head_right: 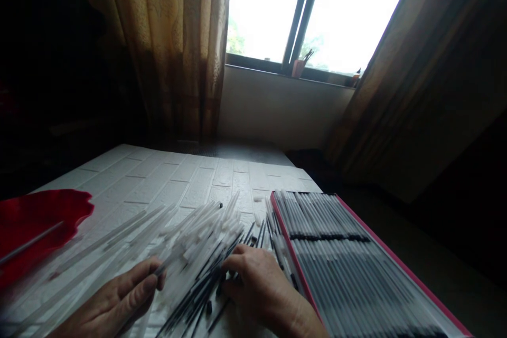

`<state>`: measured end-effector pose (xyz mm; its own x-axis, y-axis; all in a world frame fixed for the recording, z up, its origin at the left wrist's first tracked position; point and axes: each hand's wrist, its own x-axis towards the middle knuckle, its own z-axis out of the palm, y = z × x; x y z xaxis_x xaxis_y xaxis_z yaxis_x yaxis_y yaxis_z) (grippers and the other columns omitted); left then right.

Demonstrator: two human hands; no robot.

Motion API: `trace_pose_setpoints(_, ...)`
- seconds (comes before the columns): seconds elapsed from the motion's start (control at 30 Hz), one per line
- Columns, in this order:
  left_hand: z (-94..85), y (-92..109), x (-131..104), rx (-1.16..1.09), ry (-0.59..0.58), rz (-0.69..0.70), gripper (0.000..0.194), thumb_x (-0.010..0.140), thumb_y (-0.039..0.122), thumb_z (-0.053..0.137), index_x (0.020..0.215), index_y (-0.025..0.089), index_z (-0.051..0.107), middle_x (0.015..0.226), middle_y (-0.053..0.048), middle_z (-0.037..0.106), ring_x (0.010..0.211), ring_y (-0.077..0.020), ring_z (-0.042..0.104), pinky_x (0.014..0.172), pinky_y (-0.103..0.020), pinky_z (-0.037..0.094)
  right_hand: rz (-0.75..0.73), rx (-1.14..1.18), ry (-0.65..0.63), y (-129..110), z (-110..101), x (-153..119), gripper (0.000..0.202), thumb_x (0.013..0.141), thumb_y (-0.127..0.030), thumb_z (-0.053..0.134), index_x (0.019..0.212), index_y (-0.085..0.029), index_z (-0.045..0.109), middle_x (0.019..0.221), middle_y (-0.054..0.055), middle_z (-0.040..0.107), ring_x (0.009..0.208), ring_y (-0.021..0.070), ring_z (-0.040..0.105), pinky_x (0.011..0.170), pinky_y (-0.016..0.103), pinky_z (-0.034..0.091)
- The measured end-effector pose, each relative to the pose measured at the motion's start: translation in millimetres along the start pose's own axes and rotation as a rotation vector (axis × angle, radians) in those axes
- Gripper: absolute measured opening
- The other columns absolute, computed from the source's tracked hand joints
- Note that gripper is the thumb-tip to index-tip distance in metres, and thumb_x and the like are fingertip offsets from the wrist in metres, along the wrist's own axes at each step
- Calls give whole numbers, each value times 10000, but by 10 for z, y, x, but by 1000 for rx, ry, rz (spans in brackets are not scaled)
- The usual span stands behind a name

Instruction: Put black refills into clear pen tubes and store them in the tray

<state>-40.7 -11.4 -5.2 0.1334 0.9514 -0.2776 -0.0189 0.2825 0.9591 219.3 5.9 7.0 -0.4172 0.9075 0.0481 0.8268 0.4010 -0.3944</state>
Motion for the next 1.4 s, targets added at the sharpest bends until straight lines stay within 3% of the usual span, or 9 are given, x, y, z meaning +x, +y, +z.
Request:
trace_pose_setpoints(0.17,37,-14,-5,42,117,-67,404,586,481,809,942,315,717,1102,21,698,1185,-273,530,827,-179,532,-9,24,-12,-58,-7,21,181,739,-142,638,857,-260,707,865,-14,659,731,126,618,644,194,400)
trace_pose_setpoints(0.27,42,8,-5,95,123,-72,467,559,536,801,963,316,717,1125,19,687,1197,-292,520,898,-232,516,6,16,-36,-84,-19,36,125,743,-141,630,809,-228,690,843,-11,650,716,122,612,640,189,397)
trace_pose_setpoints(0.37,30,57,2,115,92,-38,414,571,502,804,928,309,723,1042,16,711,1196,-285,520,932,-236,492,14,-17,-29,-80,-9,42,82,745,-154,629,788,-214,665,835,-10,644,711,127,607,627,195,385)
trace_pose_setpoints(0.57,-3,128,46,175,5,70,270,625,464,764,821,284,719,789,-1,702,1001,-256,607,829,-213,521,24,-89,-16,-9,19,35,92,774,-158,595,810,-221,652,848,-8,636,722,127,595,625,209,355)
trace_pose_setpoints(0.87,-50,133,118,482,-135,223,453,723,666,540,744,227,651,731,-4,634,731,-183,583,696,-212,510,48,-35,-53,29,-9,15,94,797,-202,586,790,-240,672,867,-18,638,760,125,605,647,200,357)
trace_pose_setpoints(1.0,-44,141,125,503,-156,239,513,740,705,486,756,213,633,700,-3,585,714,-178,562,689,-222,496,53,-17,-38,29,-11,29,107,792,-188,583,821,-245,669,867,-18,643,768,130,609,661,202,363)
trace_pose_setpoints(1.17,-99,9,208,427,-197,258,533,774,704,449,836,201,617,750,-13,585,636,-142,515,535,-187,449,91,-23,-20,33,-3,43,91,769,-185,595,809,-230,663,868,-3,648,777,145,609,659,209,363)
trace_pose_setpoints(1.4,-223,-64,326,329,-122,376,455,798,634,510,851,198,630,714,-7,585,685,-156,559,620,-203,476,84,32,4,0,-1,52,154,750,-148,581,809,-240,689,869,-1,652,780,140,616,681,203,386)
